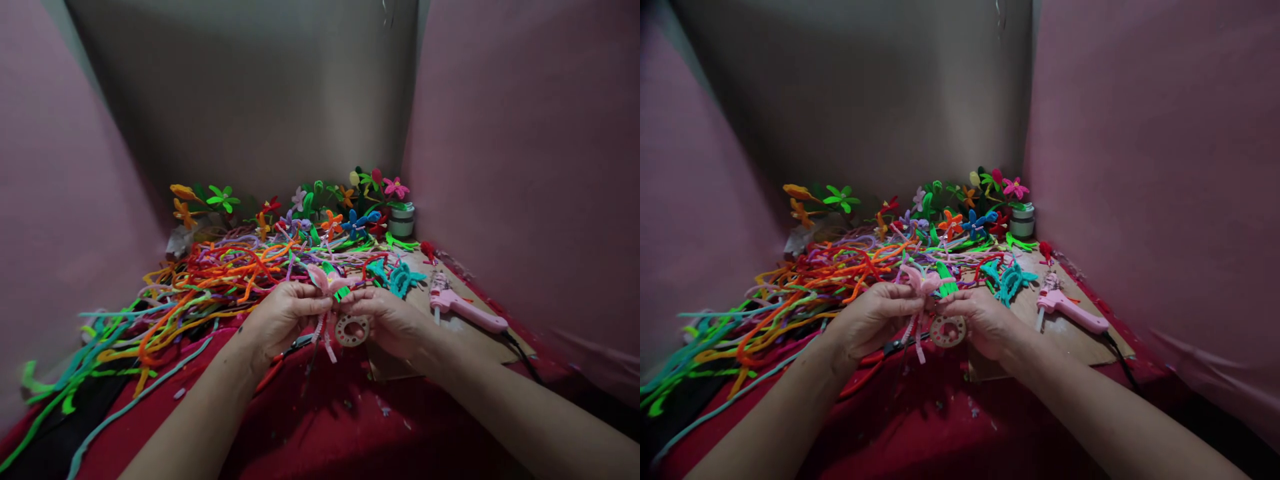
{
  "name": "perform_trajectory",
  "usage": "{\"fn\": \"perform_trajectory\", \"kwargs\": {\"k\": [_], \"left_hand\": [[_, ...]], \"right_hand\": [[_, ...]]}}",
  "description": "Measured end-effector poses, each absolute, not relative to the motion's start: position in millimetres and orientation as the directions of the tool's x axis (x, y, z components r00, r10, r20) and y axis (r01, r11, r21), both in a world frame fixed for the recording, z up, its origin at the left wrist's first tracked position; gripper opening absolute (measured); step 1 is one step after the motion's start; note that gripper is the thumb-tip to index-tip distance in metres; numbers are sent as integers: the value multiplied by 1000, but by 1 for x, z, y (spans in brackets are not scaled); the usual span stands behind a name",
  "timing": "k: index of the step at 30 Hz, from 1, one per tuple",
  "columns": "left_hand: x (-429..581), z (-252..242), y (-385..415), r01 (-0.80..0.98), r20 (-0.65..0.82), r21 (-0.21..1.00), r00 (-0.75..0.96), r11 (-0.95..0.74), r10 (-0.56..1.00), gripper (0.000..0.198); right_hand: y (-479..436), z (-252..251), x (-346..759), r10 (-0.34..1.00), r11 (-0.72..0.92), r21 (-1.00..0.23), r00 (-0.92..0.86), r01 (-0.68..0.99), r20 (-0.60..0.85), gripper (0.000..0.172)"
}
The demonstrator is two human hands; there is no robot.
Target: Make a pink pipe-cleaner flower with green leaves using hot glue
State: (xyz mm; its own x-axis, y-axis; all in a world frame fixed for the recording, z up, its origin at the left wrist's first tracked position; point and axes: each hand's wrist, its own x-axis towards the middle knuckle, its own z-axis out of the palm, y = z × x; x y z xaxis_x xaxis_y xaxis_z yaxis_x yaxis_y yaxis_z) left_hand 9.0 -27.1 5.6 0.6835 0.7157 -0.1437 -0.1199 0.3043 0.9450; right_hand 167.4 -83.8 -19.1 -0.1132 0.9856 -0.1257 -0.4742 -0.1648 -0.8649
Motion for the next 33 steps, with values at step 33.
{"fn": "perform_trajectory", "kwargs": {"k": [33], "left_hand": [[16,2,-36,-31,-159,965,720,261,676,11]], "right_hand": [[-99,-5,168,985,166,-974,71,-151,157,13]]}}
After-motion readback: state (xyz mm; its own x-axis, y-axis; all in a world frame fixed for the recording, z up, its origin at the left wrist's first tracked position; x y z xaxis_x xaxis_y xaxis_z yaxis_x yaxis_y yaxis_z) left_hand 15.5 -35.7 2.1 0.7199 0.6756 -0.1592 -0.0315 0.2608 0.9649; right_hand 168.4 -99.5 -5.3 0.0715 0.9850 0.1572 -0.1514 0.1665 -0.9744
